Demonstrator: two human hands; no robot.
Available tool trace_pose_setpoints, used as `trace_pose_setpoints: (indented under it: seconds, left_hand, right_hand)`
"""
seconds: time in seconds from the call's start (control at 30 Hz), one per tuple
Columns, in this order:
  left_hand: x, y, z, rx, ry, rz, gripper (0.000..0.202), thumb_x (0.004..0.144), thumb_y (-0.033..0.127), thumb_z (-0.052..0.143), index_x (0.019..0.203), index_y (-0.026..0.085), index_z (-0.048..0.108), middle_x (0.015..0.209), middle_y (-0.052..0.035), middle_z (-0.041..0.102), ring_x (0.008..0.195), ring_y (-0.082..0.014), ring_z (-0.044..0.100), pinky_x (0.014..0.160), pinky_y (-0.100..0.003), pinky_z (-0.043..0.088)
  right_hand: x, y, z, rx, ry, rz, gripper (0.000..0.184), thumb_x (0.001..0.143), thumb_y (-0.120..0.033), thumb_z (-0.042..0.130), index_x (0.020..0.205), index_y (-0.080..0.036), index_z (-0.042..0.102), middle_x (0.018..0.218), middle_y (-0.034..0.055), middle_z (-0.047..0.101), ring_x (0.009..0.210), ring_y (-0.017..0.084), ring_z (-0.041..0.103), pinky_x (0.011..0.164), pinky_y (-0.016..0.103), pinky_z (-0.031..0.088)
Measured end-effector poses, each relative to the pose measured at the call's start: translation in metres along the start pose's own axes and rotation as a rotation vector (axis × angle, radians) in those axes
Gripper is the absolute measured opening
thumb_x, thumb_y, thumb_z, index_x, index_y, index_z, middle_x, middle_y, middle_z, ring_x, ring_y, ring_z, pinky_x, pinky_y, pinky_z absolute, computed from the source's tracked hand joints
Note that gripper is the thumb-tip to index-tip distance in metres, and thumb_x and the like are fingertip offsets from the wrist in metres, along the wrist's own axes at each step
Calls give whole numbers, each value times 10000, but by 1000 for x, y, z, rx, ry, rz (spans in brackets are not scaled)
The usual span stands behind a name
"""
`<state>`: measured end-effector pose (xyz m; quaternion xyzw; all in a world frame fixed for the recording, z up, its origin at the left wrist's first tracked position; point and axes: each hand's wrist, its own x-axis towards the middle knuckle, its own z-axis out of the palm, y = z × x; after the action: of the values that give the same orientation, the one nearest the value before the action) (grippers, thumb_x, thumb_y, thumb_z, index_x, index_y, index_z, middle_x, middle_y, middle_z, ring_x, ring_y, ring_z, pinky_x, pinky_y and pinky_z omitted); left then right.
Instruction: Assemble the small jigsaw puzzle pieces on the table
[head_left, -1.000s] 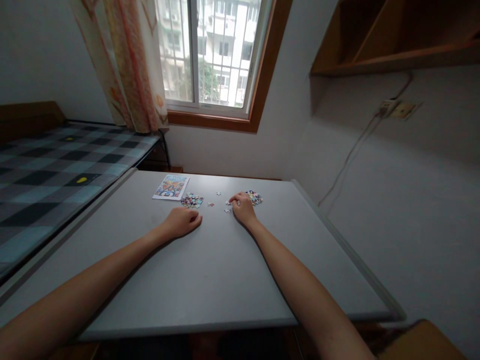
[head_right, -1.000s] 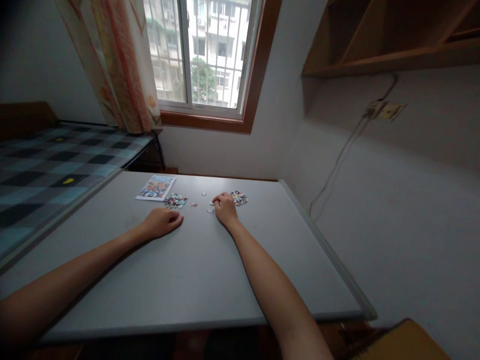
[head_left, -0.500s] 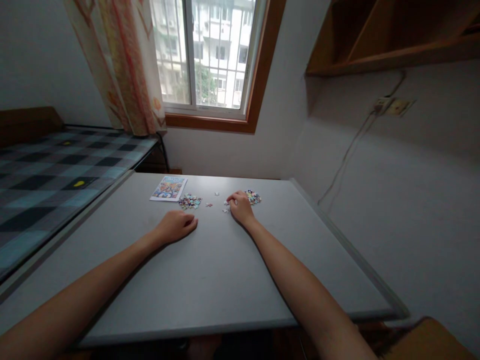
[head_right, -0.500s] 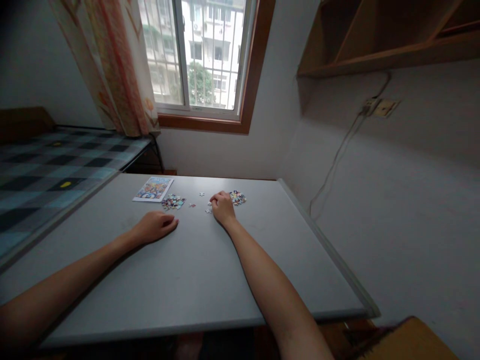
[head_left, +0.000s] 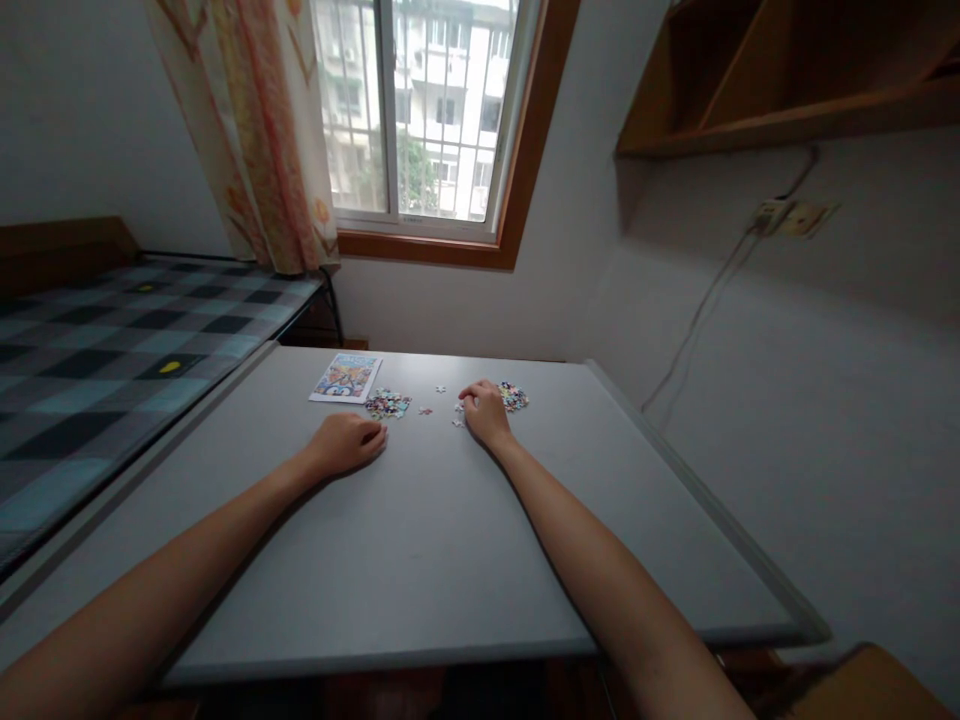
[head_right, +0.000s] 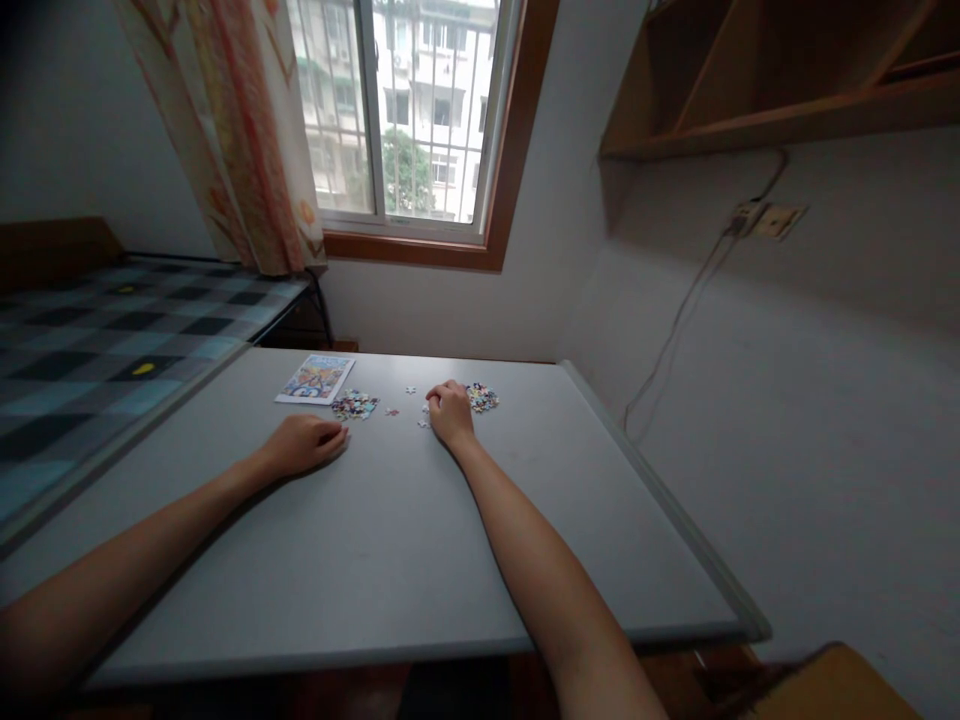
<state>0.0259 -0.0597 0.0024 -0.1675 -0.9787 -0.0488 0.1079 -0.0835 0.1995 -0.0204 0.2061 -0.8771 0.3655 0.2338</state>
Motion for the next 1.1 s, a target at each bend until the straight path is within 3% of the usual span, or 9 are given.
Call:
trace_pose_setpoints:
  seconds: [0.67,1.1]
  left_hand:
    - [-3,3,7,-3,107,80,448,910,367,374,544,182,554,520,-54,583,503,-141,470,553,-291,217]
    - [-3,11,2,-1,45,46,448,914,384,349,564,191,552,552,-59,597,530,-150,494,567,-288,242]
  right_hand:
    - [-15,-2,-12,41,5,-70,245,811,-63,494,709,-180,684,810,57,611,883,198,541,871,333,404]
    - [-21,-10,-18,47,12,-57,251,806,-46,507,715,-192,690,818,45,616,884,193,537,889,337,404]
